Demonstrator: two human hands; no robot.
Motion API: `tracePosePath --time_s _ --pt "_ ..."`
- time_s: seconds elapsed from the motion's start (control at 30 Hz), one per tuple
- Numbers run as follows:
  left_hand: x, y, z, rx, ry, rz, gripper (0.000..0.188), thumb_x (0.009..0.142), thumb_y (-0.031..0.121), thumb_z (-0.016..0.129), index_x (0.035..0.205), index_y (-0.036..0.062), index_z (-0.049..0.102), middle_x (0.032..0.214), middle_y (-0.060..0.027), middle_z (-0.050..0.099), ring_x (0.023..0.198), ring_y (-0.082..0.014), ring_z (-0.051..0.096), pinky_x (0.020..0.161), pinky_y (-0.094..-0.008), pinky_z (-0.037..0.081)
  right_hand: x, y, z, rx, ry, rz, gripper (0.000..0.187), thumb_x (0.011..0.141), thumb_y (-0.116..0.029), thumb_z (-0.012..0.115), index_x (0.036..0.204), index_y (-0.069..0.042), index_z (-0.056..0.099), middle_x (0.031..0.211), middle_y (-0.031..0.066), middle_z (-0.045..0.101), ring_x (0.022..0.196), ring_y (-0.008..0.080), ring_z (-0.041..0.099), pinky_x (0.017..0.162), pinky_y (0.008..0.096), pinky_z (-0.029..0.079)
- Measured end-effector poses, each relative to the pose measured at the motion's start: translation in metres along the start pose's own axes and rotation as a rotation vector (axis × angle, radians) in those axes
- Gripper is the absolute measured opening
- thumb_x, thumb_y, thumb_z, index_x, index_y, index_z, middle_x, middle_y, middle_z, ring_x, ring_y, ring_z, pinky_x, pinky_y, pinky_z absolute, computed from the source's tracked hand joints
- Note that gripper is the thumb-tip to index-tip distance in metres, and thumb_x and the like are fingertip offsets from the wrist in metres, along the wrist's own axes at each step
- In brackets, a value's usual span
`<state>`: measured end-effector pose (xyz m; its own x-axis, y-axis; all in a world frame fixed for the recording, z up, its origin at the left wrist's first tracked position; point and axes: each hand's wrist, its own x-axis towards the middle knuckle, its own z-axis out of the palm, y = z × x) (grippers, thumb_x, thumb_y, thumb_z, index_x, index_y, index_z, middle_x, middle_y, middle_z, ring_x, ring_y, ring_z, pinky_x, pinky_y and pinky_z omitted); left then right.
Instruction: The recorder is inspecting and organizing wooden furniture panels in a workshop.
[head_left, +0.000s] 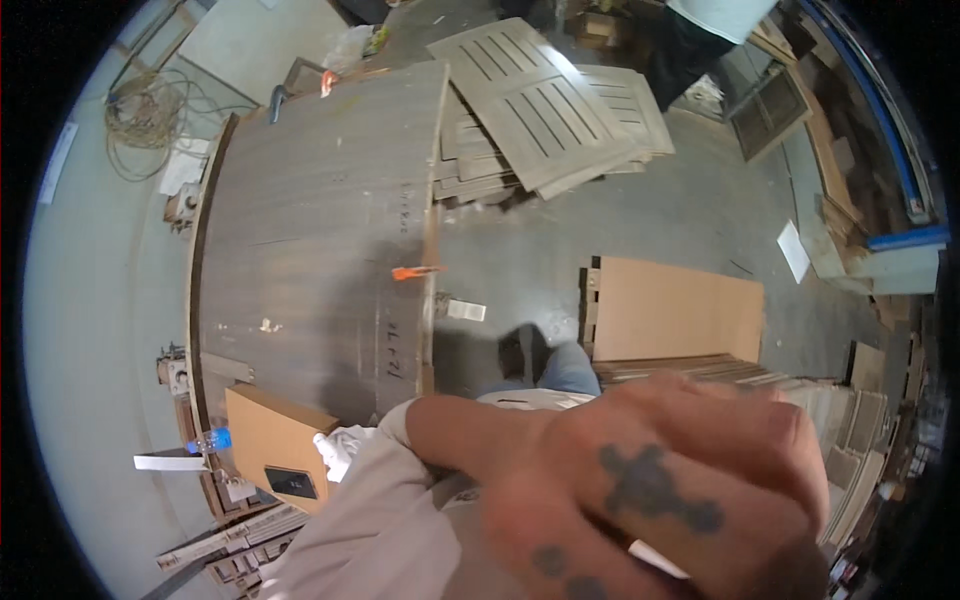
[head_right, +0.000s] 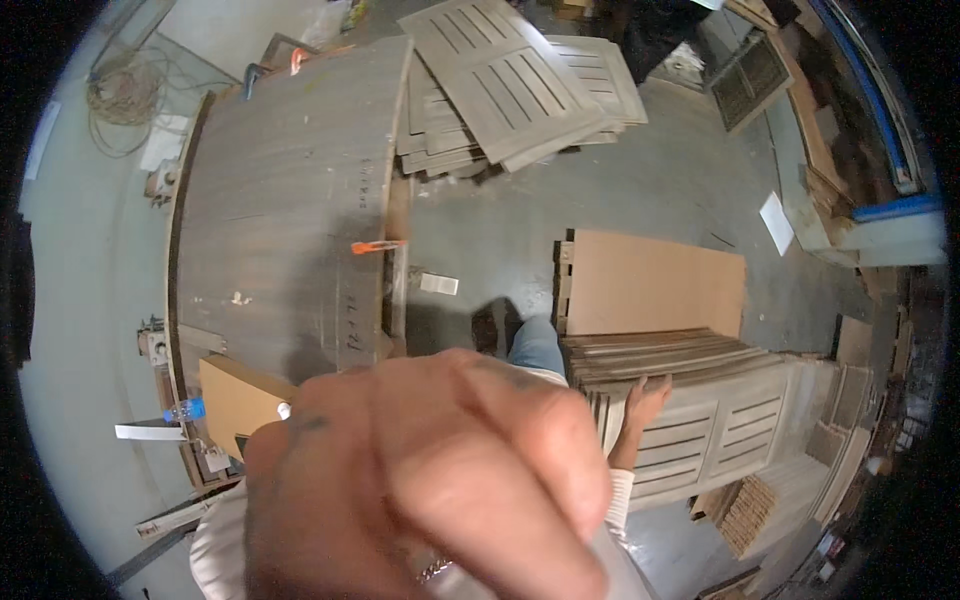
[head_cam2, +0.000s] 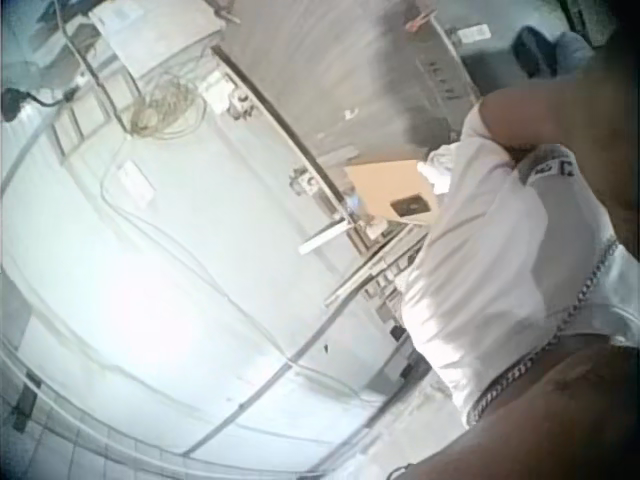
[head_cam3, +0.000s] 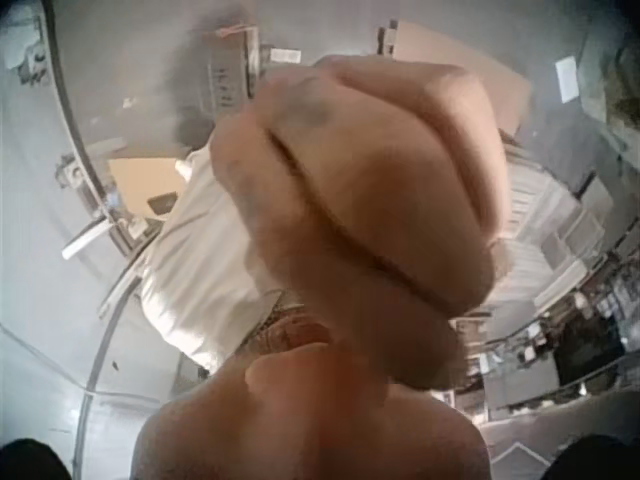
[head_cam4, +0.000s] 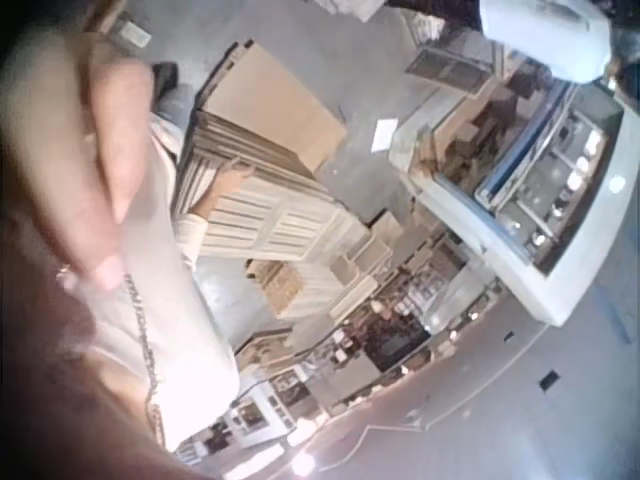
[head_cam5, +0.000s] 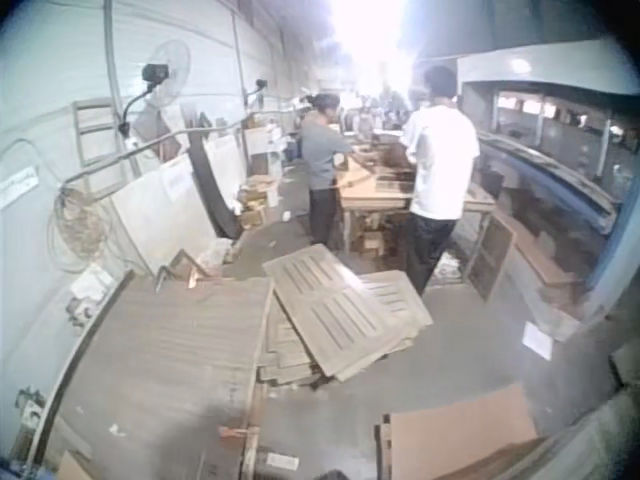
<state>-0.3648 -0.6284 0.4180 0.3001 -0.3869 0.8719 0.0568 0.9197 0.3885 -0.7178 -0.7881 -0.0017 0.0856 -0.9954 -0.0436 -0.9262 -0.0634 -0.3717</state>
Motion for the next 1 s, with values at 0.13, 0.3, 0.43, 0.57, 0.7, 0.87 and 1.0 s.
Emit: tracePosePath --time_s 0.13,0.3,0.43,0.57,0.7,0.87,1.0 --pt "0.011 -0.017 -0.048 0.12 0.057 0.007 0.017 0.091 0.013 0.058 0.091 -0.0029 0.064 0.089 -0.0165 0.064 0.085 -0.026 0.063 0.073 -0.0375 0.051 0.065 -0.136 0.015 0.065 -0.11 -0.28 0.059 0.089 -0.023 0.062 0.137 0.003 0.04 0.134 0.0303 0.044 0.12 0.0421 0.048 0.099 0.0477 0.042" --pt "0.045 -0.063 -0.116 0.296 0.091 -0.026 0.018 0.092 0.015 0.057 0.097 -0.0012 0.063 0.095 -0.0163 0.063 0.089 -0.0255 0.062 0.077 -0.0365 0.05 0.137 -0.241 0.066 0.176 -0.344 -0.23 0.052 0.091 -0.025 0.061 0.133 0.002 0.047 0.122 0.0277 0.057 0.102 0.0372 0.063 0.088 0.0454 0.05" --pt "0.078 -0.12 -0.186 0.442 0.128 -0.068 0.02 0.093 0.017 0.056 0.102 0.0001 0.062 0.099 -0.0162 0.063 0.093 -0.025 0.062 0.08 -0.0356 0.05 0.223 -0.319 0.126 0.132 -0.46 -0.362 0.046 0.09 -0.025 0.061 0.126 0.004 0.054 0.109 0.0265 0.064 0.099 0.0354 0.065 0.085 0.043 0.051" --pt "0.119 -0.191 -0.262 0.586 0.175 -0.146 0.022 0.094 0.019 0.055 0.107 0.0015 0.061 0.104 -0.016 0.063 0.097 -0.0245 0.062 0.083 -0.0348 0.049 0.342 -0.402 0.21 0.053 -0.492 -0.578 0.045 0.089 -0.026 0.062 0.12 0.005 0.057 0.109 0.0278 0.064 0.099 0.0365 0.066 0.085 0.0412 0.051" --pt "0.14 -0.26 -0.34 0.786 0.272 -0.253 0.025 0.096 0.021 0.054 0.111 0.0029 0.06 0.108 -0.0159 0.062 0.1 -0.024 0.061 0.086 -0.034 0.048 0.444 -0.518 0.292 0.086 -0.579 -0.67 0.047 0.087 -0.026 0.06 0.123 0.005 0.056 0.113 0.0274 0.063 0.107 0.0398 0.061 0.092 0.0436 0.047" --pt "0.026 -0.39 -0.472 1.196 0.82 -0.914 0.029 0.097 0.024 0.053 0.117 0.0045 0.059 0.114 -0.0157 0.062 0.105 -0.0234 0.061 0.09 -0.0329 0.047 0.552 -0.576 0.389 0.043 -0.462 -0.627 0.054 0.084 -0.028 0.057 0.127 0.003 0.052 0.108 0.0272 0.064 0.104 0.0421 0.061 0.09 0.045 0.048" --pt "-0.246 -0.418 -0.526 0.841 1.335 -1.599 0.077 0.088 0.044 0.064 0.143 -0.0003 0.035 0.143 -0.019 0.043 0.131 -0.0294 0.044 0.108 -0.0382 0.032 0.551 -0.632 0.421 0.128 -0.687 -0.591 0.042 0.082 -0.025 0.054 0.118 -0.004 0.059 0.099 0.0251 0.067 0.099 0.0428 0.063 0.086 0.0469 0.049"
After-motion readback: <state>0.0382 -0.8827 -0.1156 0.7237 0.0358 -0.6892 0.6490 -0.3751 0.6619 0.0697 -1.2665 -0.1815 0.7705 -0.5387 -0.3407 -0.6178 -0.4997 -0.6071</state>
